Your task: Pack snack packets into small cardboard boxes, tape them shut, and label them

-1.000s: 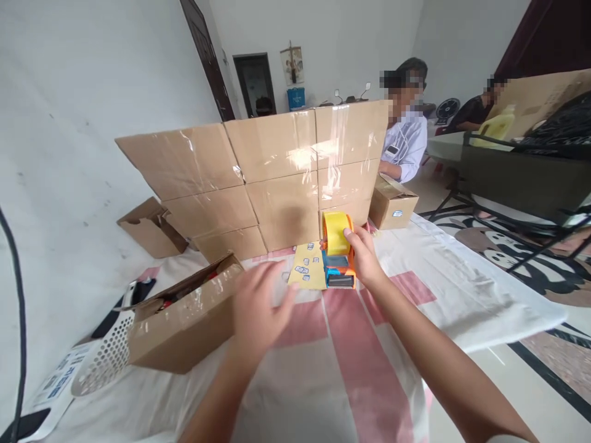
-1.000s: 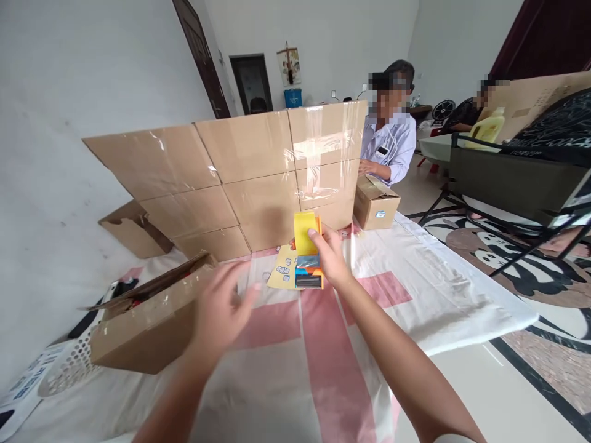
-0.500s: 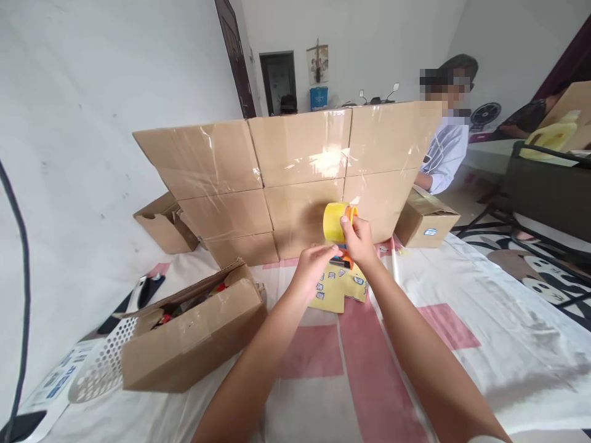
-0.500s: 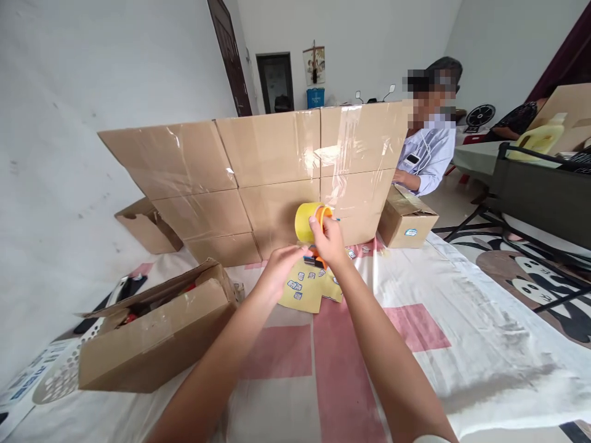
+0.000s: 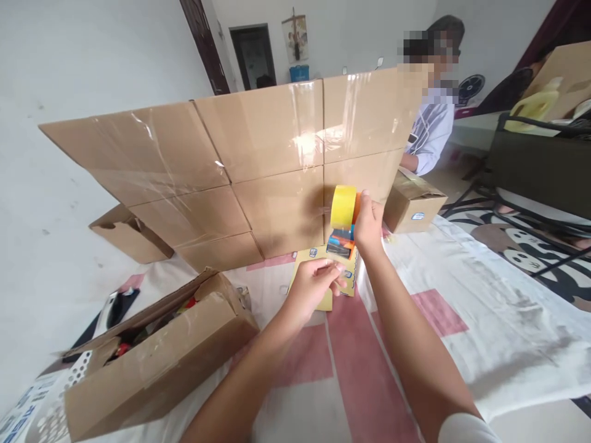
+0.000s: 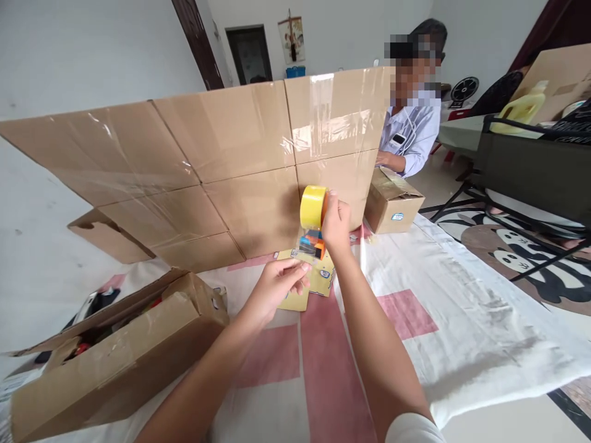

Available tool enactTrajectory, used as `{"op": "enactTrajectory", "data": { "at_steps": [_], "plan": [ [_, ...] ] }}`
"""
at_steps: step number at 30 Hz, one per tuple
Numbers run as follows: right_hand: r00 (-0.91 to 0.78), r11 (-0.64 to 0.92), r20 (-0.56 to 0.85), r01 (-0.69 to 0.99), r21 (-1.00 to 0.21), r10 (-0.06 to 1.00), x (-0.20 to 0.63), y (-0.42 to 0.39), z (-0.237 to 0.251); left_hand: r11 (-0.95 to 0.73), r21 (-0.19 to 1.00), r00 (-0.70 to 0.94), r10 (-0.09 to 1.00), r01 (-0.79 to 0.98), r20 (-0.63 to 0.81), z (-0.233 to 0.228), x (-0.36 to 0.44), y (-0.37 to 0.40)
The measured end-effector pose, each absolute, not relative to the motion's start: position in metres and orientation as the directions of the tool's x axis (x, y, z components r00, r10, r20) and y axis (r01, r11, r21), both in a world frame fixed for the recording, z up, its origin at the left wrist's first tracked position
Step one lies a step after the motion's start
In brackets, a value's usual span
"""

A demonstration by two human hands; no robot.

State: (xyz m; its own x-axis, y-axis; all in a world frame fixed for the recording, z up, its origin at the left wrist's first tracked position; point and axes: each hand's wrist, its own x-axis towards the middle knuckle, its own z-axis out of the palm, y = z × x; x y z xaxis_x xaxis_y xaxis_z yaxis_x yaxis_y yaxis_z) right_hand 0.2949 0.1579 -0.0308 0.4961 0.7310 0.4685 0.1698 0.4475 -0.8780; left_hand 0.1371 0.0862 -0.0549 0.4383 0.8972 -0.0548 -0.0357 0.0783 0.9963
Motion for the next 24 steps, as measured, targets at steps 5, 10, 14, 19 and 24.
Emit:
{"op": "enactTrajectory", "data": {
  "at_steps": [5, 10, 14, 19, 24],
  "plan": [
    [0.653, 0.389, 0.305, 0.018, -0.921, 0.693, 0.309, 0.146, -0.012, 0.063, 0.996, 0.479, 0.877, -0.063, -0.025, -0.057, 0.15, 0.066],
    [0.674, 0.379, 0.263, -0.027, -0.925, 0.691, 0.315, 0.132, -0.001, 0.05, 0.997, 0.519, 0.854, -0.055, -0.014, -0.052, 0.149, 0.048],
    [0.586, 0.38, 0.331, 0.042, -0.924, 0.739, 0.316, 0.128, -0.001, 0.026, 0.997, 0.53, 0.848, -0.069, 0.015, -0.054, 0.148, 0.047],
    [0.494, 0.301, 0.208, -0.114, -0.947, 0.844, 0.313, 0.137, -0.003, -0.121, 0.991, 0.55, 0.825, -0.048, 0.128, -0.055, 0.144, 0.064],
    [0.37, 0.025, -0.168, -0.465, -0.885, 0.914, 0.295, 0.14, 0.003, -0.324, 0.946, 0.551, 0.796, 0.034, 0.252, -0.047, 0.134, 0.07]
  ]
}}
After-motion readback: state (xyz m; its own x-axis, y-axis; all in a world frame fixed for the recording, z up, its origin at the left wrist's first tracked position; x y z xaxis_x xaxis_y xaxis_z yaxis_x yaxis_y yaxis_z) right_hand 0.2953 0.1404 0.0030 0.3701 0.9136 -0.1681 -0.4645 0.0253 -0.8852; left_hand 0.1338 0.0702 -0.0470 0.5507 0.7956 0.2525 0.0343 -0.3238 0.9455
